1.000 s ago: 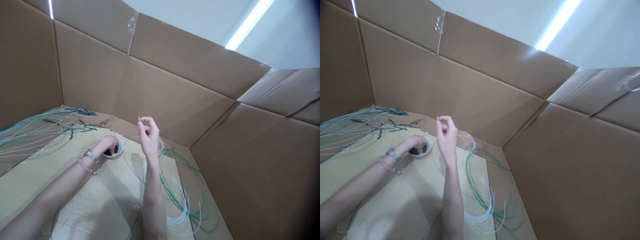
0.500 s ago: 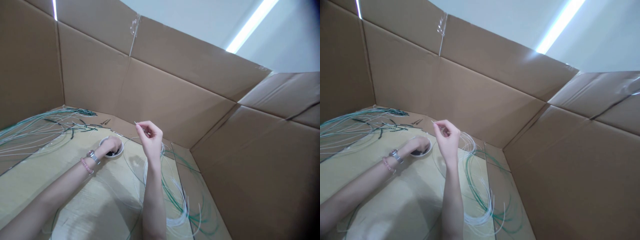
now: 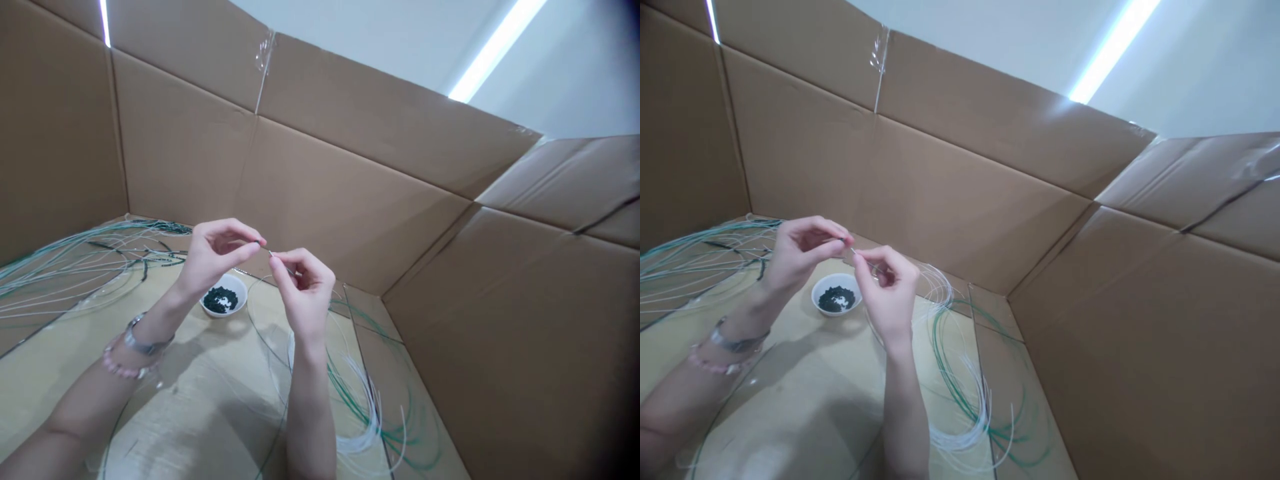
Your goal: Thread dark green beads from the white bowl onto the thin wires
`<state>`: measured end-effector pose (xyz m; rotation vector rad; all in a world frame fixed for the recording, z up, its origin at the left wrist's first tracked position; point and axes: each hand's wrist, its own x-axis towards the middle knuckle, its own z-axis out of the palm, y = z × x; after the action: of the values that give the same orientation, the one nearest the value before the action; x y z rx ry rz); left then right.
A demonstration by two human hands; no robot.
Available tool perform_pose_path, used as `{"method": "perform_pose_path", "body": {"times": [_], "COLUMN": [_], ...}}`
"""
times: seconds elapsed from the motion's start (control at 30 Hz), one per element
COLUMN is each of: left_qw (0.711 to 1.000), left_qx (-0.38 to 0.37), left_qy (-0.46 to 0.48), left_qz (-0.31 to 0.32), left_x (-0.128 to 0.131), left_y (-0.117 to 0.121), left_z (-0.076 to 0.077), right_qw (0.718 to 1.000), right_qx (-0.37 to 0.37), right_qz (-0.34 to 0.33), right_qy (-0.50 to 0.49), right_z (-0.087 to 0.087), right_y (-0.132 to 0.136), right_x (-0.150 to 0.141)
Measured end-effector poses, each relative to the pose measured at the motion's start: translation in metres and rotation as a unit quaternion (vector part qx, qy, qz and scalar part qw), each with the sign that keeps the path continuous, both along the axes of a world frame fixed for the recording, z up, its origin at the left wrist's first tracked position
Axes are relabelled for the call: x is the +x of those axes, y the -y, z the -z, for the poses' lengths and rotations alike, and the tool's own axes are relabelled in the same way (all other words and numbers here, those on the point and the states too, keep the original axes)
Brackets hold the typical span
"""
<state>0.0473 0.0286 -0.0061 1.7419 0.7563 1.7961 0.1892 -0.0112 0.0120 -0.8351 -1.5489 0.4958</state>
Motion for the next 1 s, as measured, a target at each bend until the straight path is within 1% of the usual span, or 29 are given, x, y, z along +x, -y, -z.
{"method": "perform_pose_path", "body": {"times": [0.07,0.13,0.2,0.3,0.4,0.53,0.77,1.0], "left_qw": [0.996,0.993,0.991,0.989,0.984,0.98,0.97,0.964], "left_qx": [0.038,0.06,0.073,0.091,0.126,0.149,0.171,0.174], "left_qy": [0.075,0.097,0.11,0.114,0.121,0.132,0.168,0.198], "left_qz": [0.004,0.011,0.015,-0.01,-0.031,-0.016,-0.033,-0.025], "left_x": [0.003,0.005,0.007,0.01,0.012,0.014,0.016,0.023], "left_y": [0.016,0.024,0.027,0.027,0.028,0.028,0.022,0.022], "left_z": [-0.005,-0.008,-0.01,-0.01,-0.01,-0.008,-0.003,-0.002], "right_qw": [1.0,1.0,1.0,1.0,0.999,0.999,0.996,0.993], "right_qx": [0.003,0.01,0.018,0.025,0.027,0.031,0.063,0.092], "right_qz": [-0.004,-0.008,-0.009,-0.01,-0.011,-0.015,-0.029,0.0], "right_qy": [-0.006,-0.008,-0.01,-0.014,-0.014,-0.015,-0.056,-0.076], "right_z": [-0.001,-0.001,-0.001,-0.001,-0.002,-0.001,0.008,0.011], "right_y": [0.006,0.01,0.013,0.013,0.013,0.013,0.011,0.01], "right_x": [-0.003,-0.005,-0.006,-0.007,-0.007,-0.008,-0.017,-0.021]}}
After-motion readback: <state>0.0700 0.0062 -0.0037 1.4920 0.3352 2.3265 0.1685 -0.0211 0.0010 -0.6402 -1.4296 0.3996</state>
